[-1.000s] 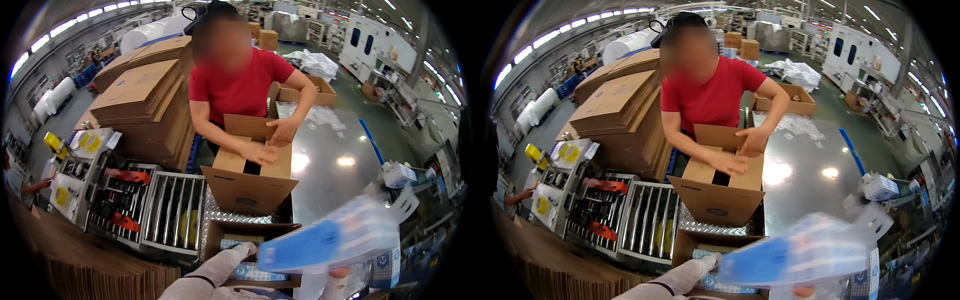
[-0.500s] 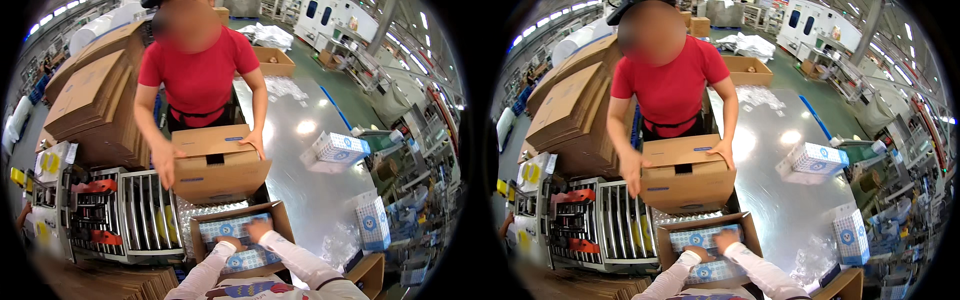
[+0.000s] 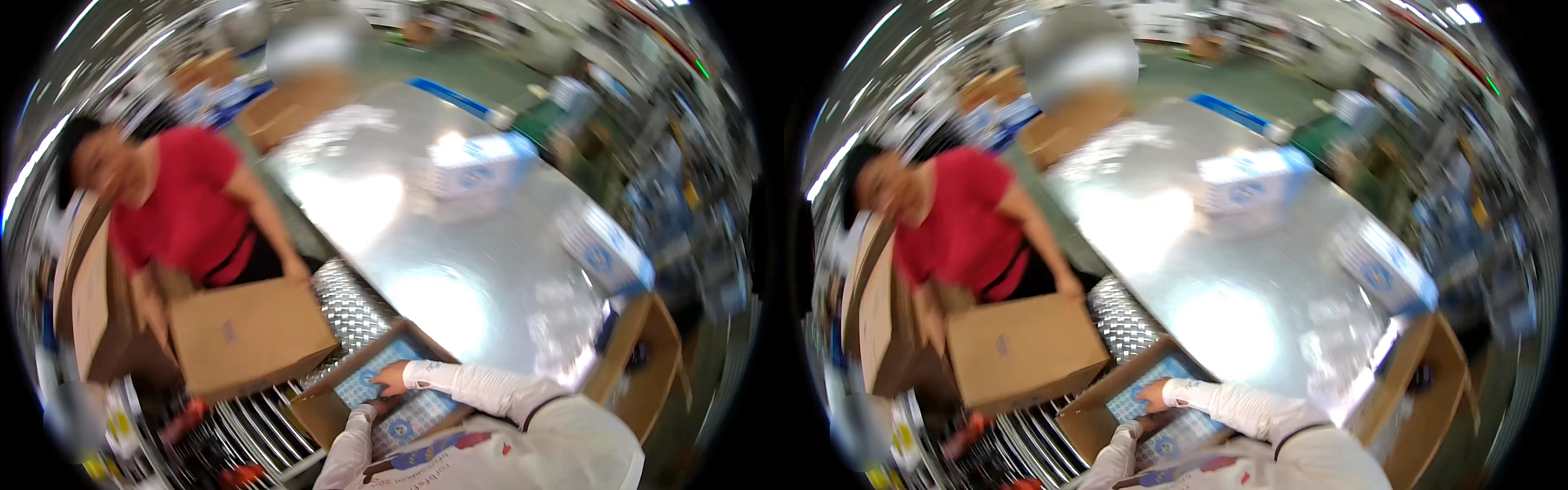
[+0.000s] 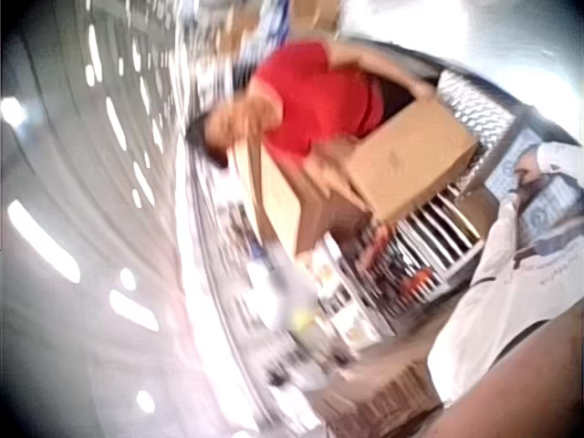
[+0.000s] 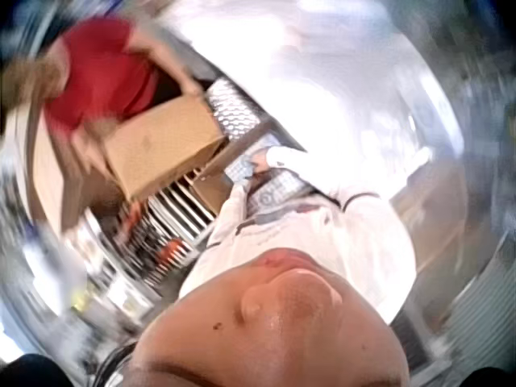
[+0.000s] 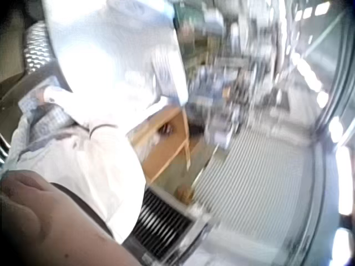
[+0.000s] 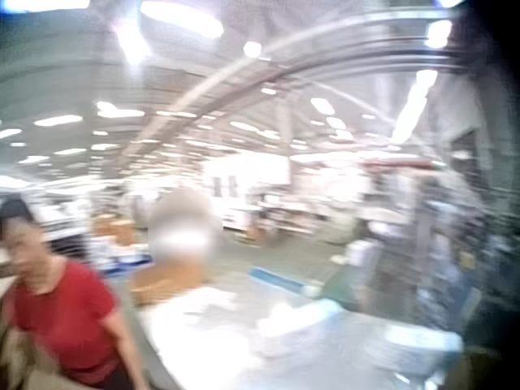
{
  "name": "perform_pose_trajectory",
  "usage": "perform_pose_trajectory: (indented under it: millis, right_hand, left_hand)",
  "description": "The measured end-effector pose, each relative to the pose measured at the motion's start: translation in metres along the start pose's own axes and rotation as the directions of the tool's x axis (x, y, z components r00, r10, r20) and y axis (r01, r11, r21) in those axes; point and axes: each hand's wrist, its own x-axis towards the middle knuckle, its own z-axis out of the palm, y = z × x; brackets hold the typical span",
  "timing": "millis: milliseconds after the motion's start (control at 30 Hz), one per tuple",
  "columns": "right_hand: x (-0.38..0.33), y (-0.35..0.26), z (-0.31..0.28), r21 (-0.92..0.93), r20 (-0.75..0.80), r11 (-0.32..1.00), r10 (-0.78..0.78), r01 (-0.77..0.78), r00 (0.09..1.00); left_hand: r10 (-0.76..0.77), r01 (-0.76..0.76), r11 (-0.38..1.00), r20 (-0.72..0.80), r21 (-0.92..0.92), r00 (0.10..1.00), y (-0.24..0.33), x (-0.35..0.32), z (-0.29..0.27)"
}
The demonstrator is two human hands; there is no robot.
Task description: The person places rectangular product packages into cardboard shipping boxes on a metal table, folds the box flaps, and places the filled boxes onto a conveyor belt.
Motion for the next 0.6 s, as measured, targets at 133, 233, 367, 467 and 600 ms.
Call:
perform_pose_trajectory:
  millis: [133, 233, 367, 467, 600]
  right_hand:
    - [-0.137, -0.036, -0.060, 0.377, -0.562, 0.798, -0.207, 0.470, 0.801]
    - [-0.230, 0.036, -0.015, 0.349, -0.769, 0.931, 0.220, 0.105, 0.600]
    - [-0.382, 0.109, 0.011, 0.734, -0.667, 0.632, 0.740, -0.247, -0.090]
    - [-0.468, 0.171, 0.063, 0.784, -0.620, 0.542, 0.681, -0.302, -0.389]
    - [-0.457, 0.141, 0.057, 0.753, -0.633, 0.550, 0.756, -0.360, -0.169]
  left_hand:
    - [0.298, -0.202, 0.883, 0.174, -0.423, 0.938, 0.024, -0.055, -0.031]
    - [0.384, -0.272, 0.773, 0.083, -0.573, 0.919, 0.071, -0.104, -0.055]
    - [0.493, -0.436, 0.751, -0.019, -0.495, 0.870, 0.082, -0.080, -0.048]
    - [0.606, -0.499, 0.659, 0.004, -0.562, 0.796, 0.082, -0.064, -0.045]
    - [0.605, -0.539, 0.654, -0.060, -0.531, 0.794, 0.111, -0.112, -0.051]
